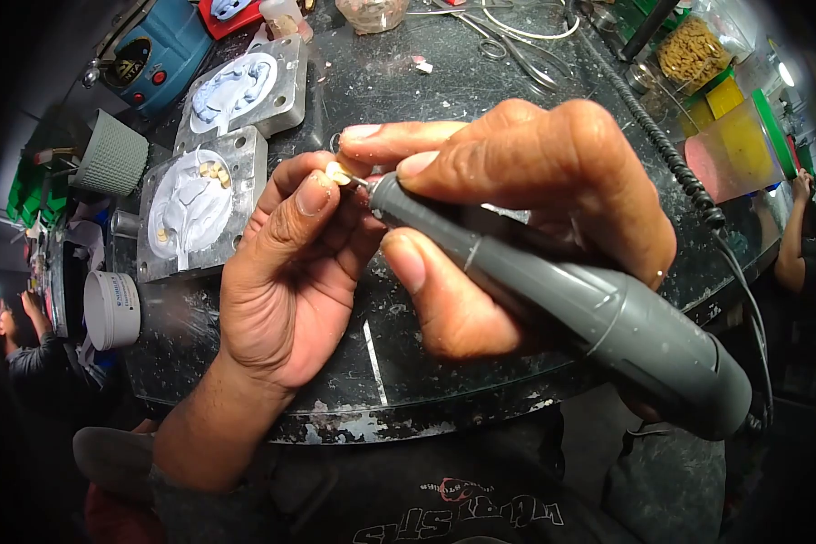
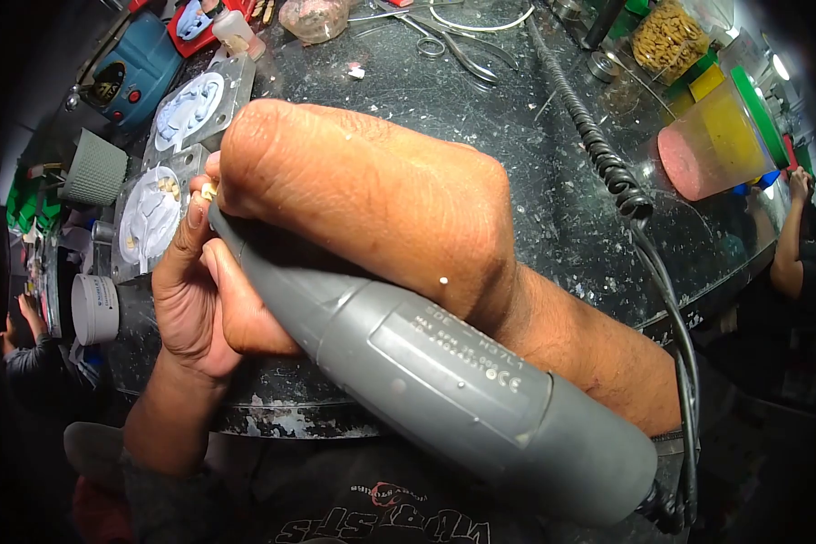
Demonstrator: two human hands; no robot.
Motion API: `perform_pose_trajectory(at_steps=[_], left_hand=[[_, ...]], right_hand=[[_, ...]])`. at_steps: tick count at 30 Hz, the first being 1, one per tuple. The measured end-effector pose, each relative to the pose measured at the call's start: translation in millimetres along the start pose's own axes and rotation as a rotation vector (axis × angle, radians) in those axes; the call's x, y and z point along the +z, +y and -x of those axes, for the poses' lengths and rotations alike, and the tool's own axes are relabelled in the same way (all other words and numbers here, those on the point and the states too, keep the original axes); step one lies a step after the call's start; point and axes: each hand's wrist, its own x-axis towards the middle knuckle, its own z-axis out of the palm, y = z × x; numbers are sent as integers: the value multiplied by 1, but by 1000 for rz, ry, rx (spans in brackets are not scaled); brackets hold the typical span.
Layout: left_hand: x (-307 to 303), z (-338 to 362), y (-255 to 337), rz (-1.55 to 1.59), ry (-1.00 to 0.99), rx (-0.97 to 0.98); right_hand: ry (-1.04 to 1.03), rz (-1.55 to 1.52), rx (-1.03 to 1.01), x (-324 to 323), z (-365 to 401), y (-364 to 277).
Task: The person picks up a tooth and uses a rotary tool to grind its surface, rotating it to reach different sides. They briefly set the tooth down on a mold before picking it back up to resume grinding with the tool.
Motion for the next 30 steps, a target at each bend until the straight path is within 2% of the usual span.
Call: perform_pose_trajectory(at_steps=[4,6,10,13,20,22,24,30], left_hand=[[1,0,1,0,-14,-6],[1,0,1,-9,-22,-6],[2,0,2,-16,18,-10],[3,0,4,-76,39,3],[12,1,1,-283,28,137],[5,2,6,-306,-3,73],[5,3,7,-370,-33,70],[10,3,6,-309,-38,64]], right_hand=[[89,-97,19,3,4,4],[16,1,-89,-1,4,7],[-20,3,-67,3,-1,-4],[292,-210,258,19,-1,-21],[84,103,170,2,-5,-15],[85,96,182,-3,-5,-17],[-275,172,278,-16,-10,-25],[-254,140,275,-17,-12,-26]])
